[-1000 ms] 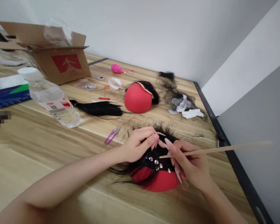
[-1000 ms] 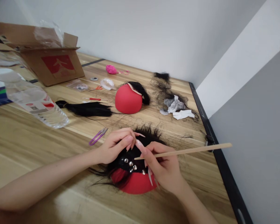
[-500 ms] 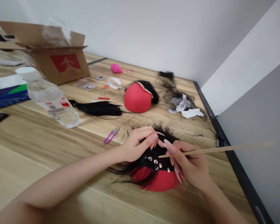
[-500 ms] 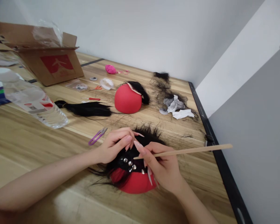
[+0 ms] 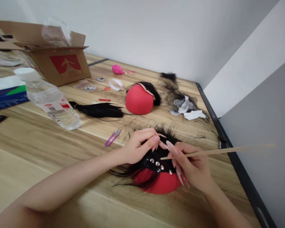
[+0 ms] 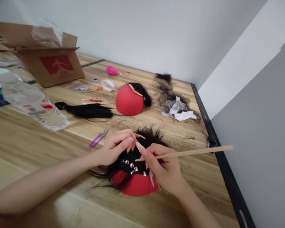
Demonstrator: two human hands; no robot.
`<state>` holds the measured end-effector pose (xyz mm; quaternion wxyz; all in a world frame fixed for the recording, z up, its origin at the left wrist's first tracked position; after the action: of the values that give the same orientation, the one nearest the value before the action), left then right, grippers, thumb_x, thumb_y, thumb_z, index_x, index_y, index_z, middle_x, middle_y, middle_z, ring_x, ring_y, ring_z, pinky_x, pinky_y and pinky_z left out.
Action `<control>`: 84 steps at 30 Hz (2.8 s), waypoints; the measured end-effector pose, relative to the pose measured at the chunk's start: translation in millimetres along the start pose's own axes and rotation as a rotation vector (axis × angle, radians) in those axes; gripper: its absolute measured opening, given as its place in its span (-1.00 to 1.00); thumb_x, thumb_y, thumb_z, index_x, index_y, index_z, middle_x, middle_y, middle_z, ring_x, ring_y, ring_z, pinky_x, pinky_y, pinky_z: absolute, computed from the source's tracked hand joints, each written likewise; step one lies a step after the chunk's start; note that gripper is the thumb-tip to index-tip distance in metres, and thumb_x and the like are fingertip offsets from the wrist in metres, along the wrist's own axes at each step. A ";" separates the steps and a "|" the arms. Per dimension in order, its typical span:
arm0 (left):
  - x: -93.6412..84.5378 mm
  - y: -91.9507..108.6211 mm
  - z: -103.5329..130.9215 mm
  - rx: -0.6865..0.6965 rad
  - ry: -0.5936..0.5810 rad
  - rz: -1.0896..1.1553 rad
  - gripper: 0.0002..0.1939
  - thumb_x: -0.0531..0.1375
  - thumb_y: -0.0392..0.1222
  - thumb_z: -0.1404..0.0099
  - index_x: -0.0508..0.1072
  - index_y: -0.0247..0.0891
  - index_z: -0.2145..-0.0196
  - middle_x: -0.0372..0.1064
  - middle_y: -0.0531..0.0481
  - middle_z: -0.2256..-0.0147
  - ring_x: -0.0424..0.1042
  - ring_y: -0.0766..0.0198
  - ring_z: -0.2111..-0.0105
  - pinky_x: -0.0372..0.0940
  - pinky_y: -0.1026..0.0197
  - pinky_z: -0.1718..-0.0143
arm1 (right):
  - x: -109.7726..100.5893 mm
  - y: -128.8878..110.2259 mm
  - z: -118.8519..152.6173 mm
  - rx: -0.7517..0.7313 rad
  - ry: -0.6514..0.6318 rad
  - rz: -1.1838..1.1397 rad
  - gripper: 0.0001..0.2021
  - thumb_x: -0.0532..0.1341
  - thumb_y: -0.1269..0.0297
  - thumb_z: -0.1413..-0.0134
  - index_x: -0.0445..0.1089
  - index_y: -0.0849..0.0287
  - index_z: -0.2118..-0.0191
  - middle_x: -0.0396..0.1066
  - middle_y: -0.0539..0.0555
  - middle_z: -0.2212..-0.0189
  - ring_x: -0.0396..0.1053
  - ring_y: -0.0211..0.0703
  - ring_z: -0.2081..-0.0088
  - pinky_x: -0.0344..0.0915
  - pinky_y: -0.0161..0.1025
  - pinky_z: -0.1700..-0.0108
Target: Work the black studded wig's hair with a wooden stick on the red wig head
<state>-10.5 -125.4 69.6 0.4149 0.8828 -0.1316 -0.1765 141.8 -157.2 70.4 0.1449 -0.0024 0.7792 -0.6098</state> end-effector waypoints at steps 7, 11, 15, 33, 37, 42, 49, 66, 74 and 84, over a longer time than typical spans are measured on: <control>0.2 0.6 -0.6 0.013 -0.002 0.016 -0.58 0.00 -0.14 -0.50 0.33 -0.27 0.53 0.33 0.00 0.50 0.35 0.31 0.40 0.40 0.11 0.07 | -0.4 -0.5 1.7 0.013 -0.043 -0.004 -0.66 0.22 0.13 -0.28 0.44 0.19 0.50 0.25 -0.11 0.74 0.10 -0.46 0.75 -0.01 -0.50 0.71; -0.1 2.1 -0.9 0.012 -0.001 0.015 -0.58 0.01 -0.13 -0.50 0.33 -0.27 0.52 0.34 0.00 0.50 0.35 0.31 0.40 0.40 0.12 0.07 | -0.3 -0.1 1.4 0.017 -0.034 -0.010 -0.64 0.24 0.13 -0.26 0.42 0.19 0.53 0.21 -0.12 0.76 0.08 -0.47 0.76 -0.03 -0.50 0.72; -0.5 2.5 -0.7 0.009 -0.001 0.010 -0.58 0.01 -0.13 -0.50 0.33 -0.27 0.53 0.36 0.00 0.50 0.36 0.31 0.41 0.41 0.13 0.08 | 0.1 0.1 0.3 0.025 -0.019 -0.008 -0.62 0.24 0.12 -0.25 0.42 0.20 0.55 0.22 -0.11 0.76 0.09 -0.48 0.77 -0.02 -0.51 0.73; -0.9 5.5 -2.3 0.011 0.000 -0.008 -0.56 0.01 -0.10 -0.51 0.32 -0.26 0.54 0.39 0.01 0.50 0.38 0.32 0.40 0.41 0.14 0.06 | 0.2 -3.5 -1.5 -0.017 -0.014 0.021 -0.64 0.25 0.16 -0.25 0.48 0.18 0.56 0.19 -0.12 0.80 0.07 -0.46 0.80 0.01 -0.48 0.75; -0.5 5.0 -1.5 0.014 0.001 -0.005 -0.56 0.01 -0.10 -0.51 0.32 -0.26 0.53 0.38 0.01 0.50 0.38 0.32 0.40 0.41 0.14 0.06 | -0.1 -3.9 -2.2 -0.007 0.008 0.004 -0.64 0.27 0.16 -0.22 0.50 0.18 0.57 0.22 -0.11 0.78 0.12 -0.46 0.79 0.07 -0.51 0.75; 0.2 3.6 -3.1 -0.015 -0.022 -0.022 -0.55 -0.01 -0.08 -0.51 0.30 -0.27 0.53 0.38 0.01 0.50 0.40 0.32 0.39 0.40 0.16 0.07 | -1.1 -0.9 -0.8 0.054 0.022 -0.044 -0.63 0.29 0.11 -0.19 0.49 0.20 0.58 0.24 -0.10 0.79 0.13 -0.46 0.81 0.09 -0.53 0.77; -21.3 33.5 -13.9 0.017 -0.026 -0.135 -0.60 0.00 -0.14 -0.50 0.31 -0.26 0.50 0.39 -0.02 0.41 0.41 0.25 0.27 0.29 0.14 0.01 | 0.6 -0.2 -1.0 0.116 0.006 -0.107 -0.50 0.22 -0.10 -0.20 0.51 0.24 0.54 0.33 -0.02 0.77 0.20 -0.41 0.81 0.08 -0.51 0.78; 18.5 69.2 6.7 0.237 -0.688 -0.911 -0.75 0.16 -0.16 -0.43 0.44 -0.22 0.42 0.32 0.06 0.41 0.26 0.30 0.50 0.13 0.18 0.42 | 1.2 1.2 -1.5 0.136 -0.005 -0.162 -0.46 0.21 -0.18 -0.17 0.51 0.24 0.51 0.32 -0.03 0.76 0.19 -0.42 0.80 0.10 -0.51 0.77; 25.4 58.7 9.9 0.283 -0.622 -0.998 -0.73 0.13 -0.21 -0.43 0.40 -0.25 0.46 0.36 0.05 0.45 0.31 0.25 0.50 0.13 0.11 0.41 | 1.1 0.3 -2.8 0.133 0.007 -0.149 -0.47 0.22 -0.18 -0.15 0.51 0.24 0.51 0.33 -0.03 0.77 0.21 -0.41 0.81 0.11 -0.51 0.78; 29.5 58.0 12.1 0.222 -0.624 -1.035 -0.76 0.12 -0.26 -0.42 0.36 -0.24 0.45 0.38 0.03 0.46 0.35 0.21 0.50 0.13 0.10 0.43 | 0.4 7.4 0.2 0.187 0.097 -0.291 -0.48 0.23 -0.15 -0.17 0.44 0.23 0.56 0.31 -0.04 0.80 0.14 -0.46 0.84 0.03 -0.56 0.80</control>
<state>6.0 -180.8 101.6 0.1228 0.7767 0.1813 -0.5906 142.8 -155.6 63.2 0.0171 -0.0723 0.7167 -0.6934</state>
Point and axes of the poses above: each hand's wrist, its own z-axis away from the middle knuckle, its own x-axis out of the palm, y = z × x, the point moved 6 cm from there along -z, towards the middle knuckle
